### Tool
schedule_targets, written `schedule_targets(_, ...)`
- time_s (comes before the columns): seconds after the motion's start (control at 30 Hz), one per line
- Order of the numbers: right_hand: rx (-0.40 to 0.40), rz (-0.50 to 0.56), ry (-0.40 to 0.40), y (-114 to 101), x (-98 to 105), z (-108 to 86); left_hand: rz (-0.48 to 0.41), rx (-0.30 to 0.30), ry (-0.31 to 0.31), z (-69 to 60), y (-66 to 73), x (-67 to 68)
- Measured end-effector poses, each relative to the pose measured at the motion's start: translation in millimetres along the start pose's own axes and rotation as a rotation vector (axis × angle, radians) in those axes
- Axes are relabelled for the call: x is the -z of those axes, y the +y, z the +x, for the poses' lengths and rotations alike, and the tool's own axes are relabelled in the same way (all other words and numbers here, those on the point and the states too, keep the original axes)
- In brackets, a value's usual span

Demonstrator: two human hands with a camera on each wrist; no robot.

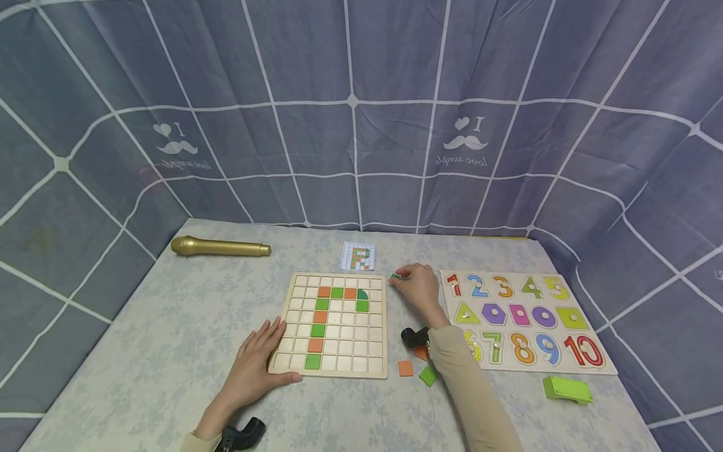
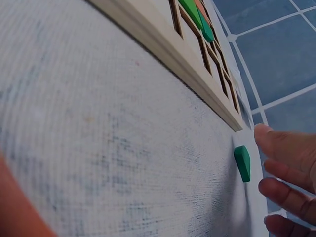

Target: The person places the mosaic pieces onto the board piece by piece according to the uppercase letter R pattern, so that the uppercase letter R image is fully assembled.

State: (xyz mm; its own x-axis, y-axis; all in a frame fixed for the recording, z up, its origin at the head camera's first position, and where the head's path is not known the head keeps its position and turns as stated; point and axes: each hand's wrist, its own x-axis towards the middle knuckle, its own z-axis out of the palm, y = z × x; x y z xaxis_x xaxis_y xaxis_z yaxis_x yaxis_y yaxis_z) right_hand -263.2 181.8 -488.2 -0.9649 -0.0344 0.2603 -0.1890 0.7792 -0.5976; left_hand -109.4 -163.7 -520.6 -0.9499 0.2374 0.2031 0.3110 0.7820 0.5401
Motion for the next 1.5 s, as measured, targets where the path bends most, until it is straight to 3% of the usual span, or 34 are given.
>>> schedule_targets(0.4, -0.116, -0.065, -0.100, 0, -2, 2.0, -0.014, 0.015, -0.019, 0.5, 1.3, 1.9)
schedule_targets(0.73, -0.142, 0.047, -0.142, -2, -3, 2.5, -0.013, 0.016, -0.024, 1.2, -0.4, 1.0)
schedule_targets(1.1, -0.017, 0.235, -0.160, 2, 2, -10.9, -0.013, 0.009, -0.024, 0.1, -1.2, 0.0)
schedule_targets(1.37, 0.046, 0.339, -0.330, -14, 9, -21.6, -0.020, -0.002, -0.005, -0.7, -1.6, -0.5)
schedule_targets(1.5, 0.075, 0.341, -0.430, -23, 5, -27.5, -0.016, -0.021, 0.022, -0.7, -1.2, -1.2)
